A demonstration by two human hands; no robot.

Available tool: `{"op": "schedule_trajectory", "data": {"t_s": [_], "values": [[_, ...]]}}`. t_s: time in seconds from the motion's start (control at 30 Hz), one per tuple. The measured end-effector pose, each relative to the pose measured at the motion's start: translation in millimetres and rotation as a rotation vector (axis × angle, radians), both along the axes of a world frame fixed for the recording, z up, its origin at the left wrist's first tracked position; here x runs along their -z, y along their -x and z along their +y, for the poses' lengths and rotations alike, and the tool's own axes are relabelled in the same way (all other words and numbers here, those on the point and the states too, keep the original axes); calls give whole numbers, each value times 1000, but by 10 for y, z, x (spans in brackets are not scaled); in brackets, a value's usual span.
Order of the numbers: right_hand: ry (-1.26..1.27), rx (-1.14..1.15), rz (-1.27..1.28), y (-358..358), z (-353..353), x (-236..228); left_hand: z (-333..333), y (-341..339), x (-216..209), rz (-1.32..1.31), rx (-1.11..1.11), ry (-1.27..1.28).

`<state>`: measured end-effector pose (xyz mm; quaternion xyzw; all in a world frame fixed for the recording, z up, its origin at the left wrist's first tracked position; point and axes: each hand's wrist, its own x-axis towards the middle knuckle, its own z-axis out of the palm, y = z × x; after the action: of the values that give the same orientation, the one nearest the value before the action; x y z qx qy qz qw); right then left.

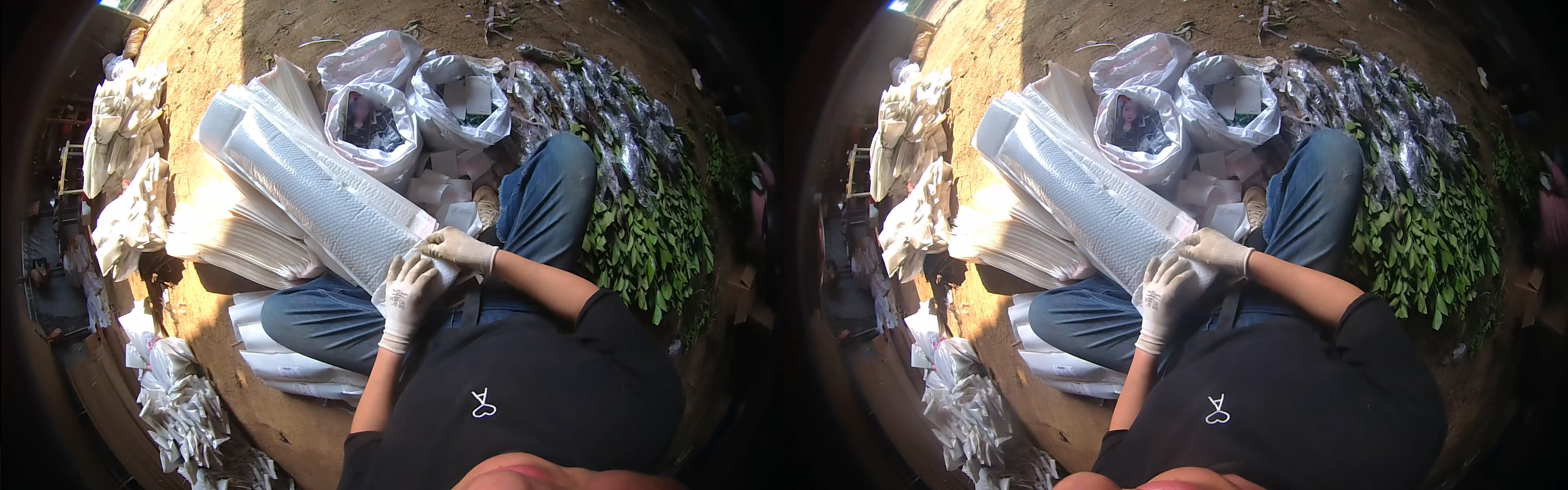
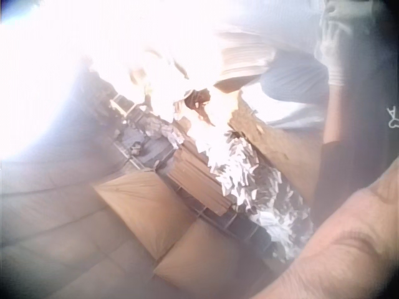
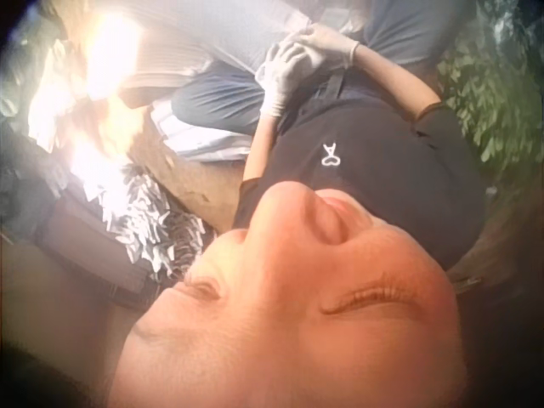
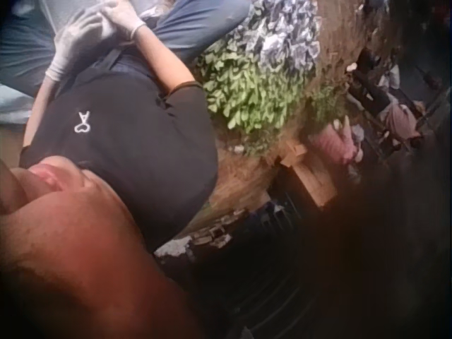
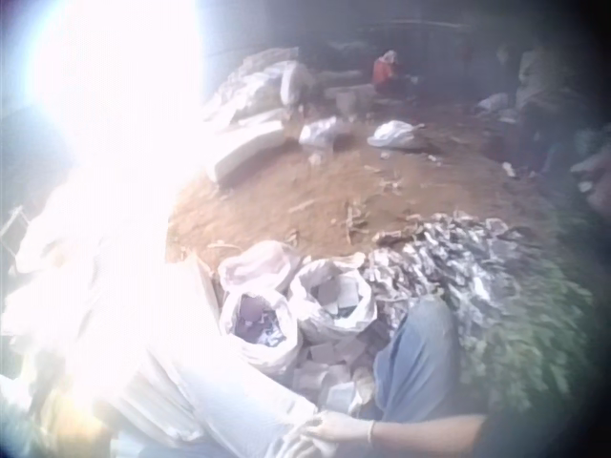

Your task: The person sits on the ground and repeatedly packs green leaves into white bubble mailers. They fold the mailer flaps and place the sealed packages into a nearby white sack. The process is repeated continuously throughout the clip.

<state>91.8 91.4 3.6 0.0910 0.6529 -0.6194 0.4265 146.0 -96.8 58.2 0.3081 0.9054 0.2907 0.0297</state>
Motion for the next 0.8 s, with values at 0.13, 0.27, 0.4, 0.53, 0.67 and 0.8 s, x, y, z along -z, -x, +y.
{"op": "schedule_trajectory", "data": {"t_s": [0.13, 0.27, 0.4, 0.53, 0.67, 0.8], "values": [[-531, 78, 692, 838, 434, 135, 52, 179, -33, -96, -31, -86], [-874, 527, 643, 1877, 1077, 869, 36, 417, -100, -232, -85, -189], [-1189, 520, 381, 2320, 1687, 1538, 99, 577, -222, -334, -215, -351], [-1094, 681, 710, 2351, 1672, 1601, 215, 678, -272, -574, -392, -564], [-830, 157, 1323, 1988, 1031, 1606, 352, 853, -216, -668, -490, -666], [-1109, -237, 1215, 1676, 651, 1843, 399, 1025, -179, -601, -468, -635]]}}
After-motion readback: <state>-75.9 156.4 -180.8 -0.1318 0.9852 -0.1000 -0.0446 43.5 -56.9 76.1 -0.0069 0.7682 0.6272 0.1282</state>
